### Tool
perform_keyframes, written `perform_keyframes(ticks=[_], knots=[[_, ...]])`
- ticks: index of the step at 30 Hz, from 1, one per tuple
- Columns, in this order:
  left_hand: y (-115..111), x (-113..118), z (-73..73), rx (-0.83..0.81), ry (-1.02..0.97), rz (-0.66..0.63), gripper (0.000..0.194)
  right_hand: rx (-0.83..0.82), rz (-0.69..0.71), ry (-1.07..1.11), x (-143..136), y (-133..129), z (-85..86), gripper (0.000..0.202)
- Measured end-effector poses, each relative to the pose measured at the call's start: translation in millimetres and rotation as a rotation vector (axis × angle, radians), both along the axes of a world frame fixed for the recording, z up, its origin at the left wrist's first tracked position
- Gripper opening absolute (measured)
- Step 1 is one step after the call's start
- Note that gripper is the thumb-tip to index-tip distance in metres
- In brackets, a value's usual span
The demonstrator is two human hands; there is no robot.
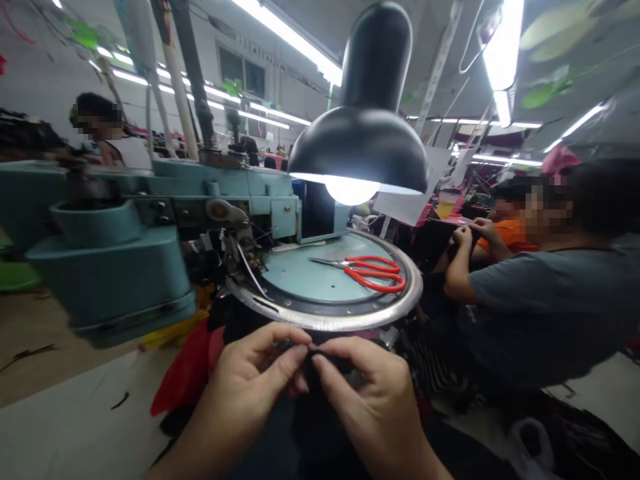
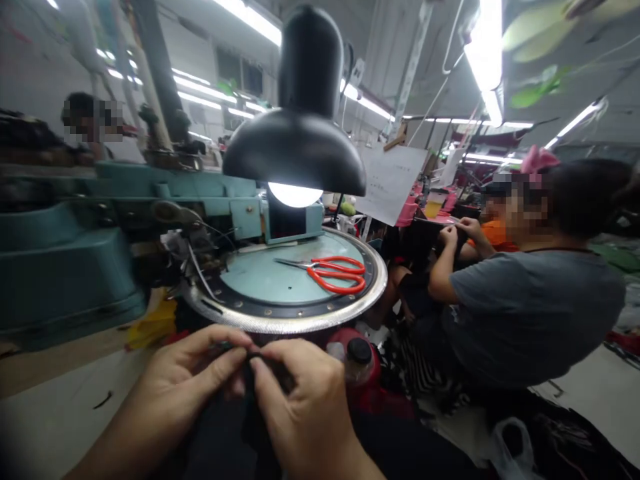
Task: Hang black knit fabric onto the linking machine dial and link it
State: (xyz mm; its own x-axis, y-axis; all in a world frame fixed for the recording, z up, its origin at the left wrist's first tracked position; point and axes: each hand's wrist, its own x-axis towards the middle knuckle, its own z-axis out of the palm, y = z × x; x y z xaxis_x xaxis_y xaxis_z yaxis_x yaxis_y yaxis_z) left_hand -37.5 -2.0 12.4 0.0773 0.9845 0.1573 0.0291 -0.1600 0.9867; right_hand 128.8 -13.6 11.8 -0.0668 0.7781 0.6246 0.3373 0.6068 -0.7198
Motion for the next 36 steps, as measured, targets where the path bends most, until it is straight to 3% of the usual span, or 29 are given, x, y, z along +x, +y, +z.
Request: perform_keyframes(ticks=[2, 4, 7, 13, 19, 25, 36], knots=[[3.0, -1.1, 0.1, 0.032, -0.001, -0.03, 0.017, 0.215, -0.108, -0.063, -3.5, -0.4, 2.5, 0.014], [6.2, -1.9, -0.7, 0.064, 0.008, -0.03, 0.014, 0.307, -0.172, -0.11, -4.9, -0.7, 4.9, 0.015], [9.8, -2.3, -4.4, 0.029, -0.063, -0.015, 0.015, 0.309, -0.205, -0.151, -5.3, -0.9, 7.9, 0.015], [11.7, -2.2, -14.0, -0.105, -0.2, -0.155, 0.026, 0.324, -0.284, -0.135, -12.6, -1.6, 4.3, 0.014], [18.4, -3.1, -20.0, 0.005, -0.202, -0.048, 0.015, 0.323, -0.455, -0.096, -20.1, -1.2, 0.3, 0.008], [17.6, -0.4, -13.4, -0.045, -0.283, -0.127, 0.016, 0.292, -0.455, -0.094, -22.4, 0.4, 4.1, 0.007], [8.9, 8.3, -10.7, -0.131, -0.343, -0.039, 0.023, 0.181, -0.36, 0.023, -27.2, -4.8, 3.9, 0.009]])
